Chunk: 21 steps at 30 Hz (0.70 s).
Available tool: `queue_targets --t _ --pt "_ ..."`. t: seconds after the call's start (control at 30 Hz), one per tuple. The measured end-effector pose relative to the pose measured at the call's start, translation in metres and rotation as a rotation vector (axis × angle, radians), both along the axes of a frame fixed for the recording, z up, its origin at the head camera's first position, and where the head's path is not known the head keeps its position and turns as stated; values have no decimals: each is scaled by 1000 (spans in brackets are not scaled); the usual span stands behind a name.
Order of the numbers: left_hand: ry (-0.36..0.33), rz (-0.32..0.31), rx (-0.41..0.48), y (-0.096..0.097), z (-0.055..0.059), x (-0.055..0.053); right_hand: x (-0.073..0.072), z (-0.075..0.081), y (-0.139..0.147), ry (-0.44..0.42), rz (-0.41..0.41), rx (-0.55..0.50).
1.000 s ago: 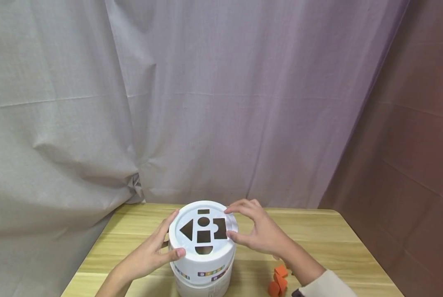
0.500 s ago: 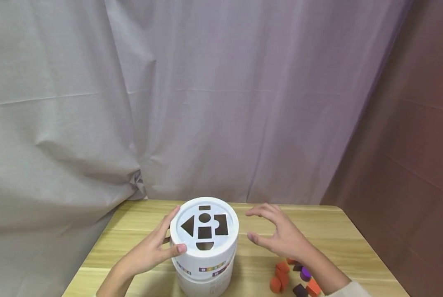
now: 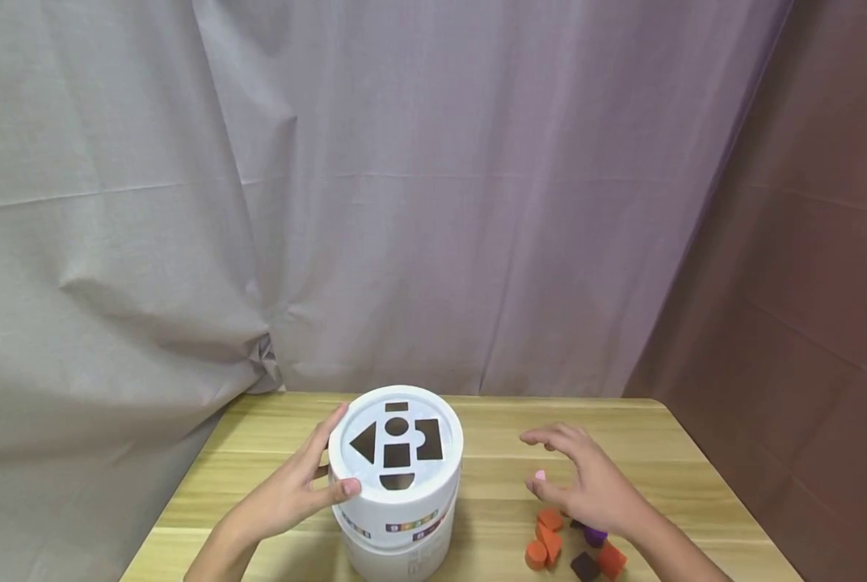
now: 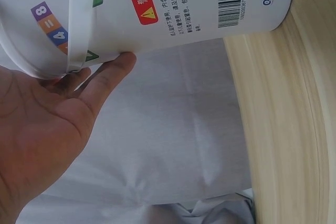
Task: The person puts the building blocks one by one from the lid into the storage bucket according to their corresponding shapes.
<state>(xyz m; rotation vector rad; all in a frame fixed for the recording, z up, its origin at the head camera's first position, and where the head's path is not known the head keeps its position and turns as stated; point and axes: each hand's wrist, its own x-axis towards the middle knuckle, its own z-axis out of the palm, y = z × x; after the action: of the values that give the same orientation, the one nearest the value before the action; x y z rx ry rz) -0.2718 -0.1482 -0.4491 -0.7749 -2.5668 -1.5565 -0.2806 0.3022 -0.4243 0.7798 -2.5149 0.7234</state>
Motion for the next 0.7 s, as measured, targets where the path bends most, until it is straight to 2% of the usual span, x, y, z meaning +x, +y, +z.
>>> queue_targets --t 0.27,0.4,0.5,0.6,0.7 --pt "-8 7 0 -3 -1 3 -7 -36 22 55 12 53" --pt "0 4 -5 -4 -2 5 -11 -52 26 50 -2 65" --pt "9 4 -5 -6 -3 8 -16 -60 26 10 -23 64" --pt "16 10 -7 -6 -3 10 -23 -65 23 -66 -123 83" --pt "16 18 -11 -6 -4 10 -31 -67 19 -160 -279 139"
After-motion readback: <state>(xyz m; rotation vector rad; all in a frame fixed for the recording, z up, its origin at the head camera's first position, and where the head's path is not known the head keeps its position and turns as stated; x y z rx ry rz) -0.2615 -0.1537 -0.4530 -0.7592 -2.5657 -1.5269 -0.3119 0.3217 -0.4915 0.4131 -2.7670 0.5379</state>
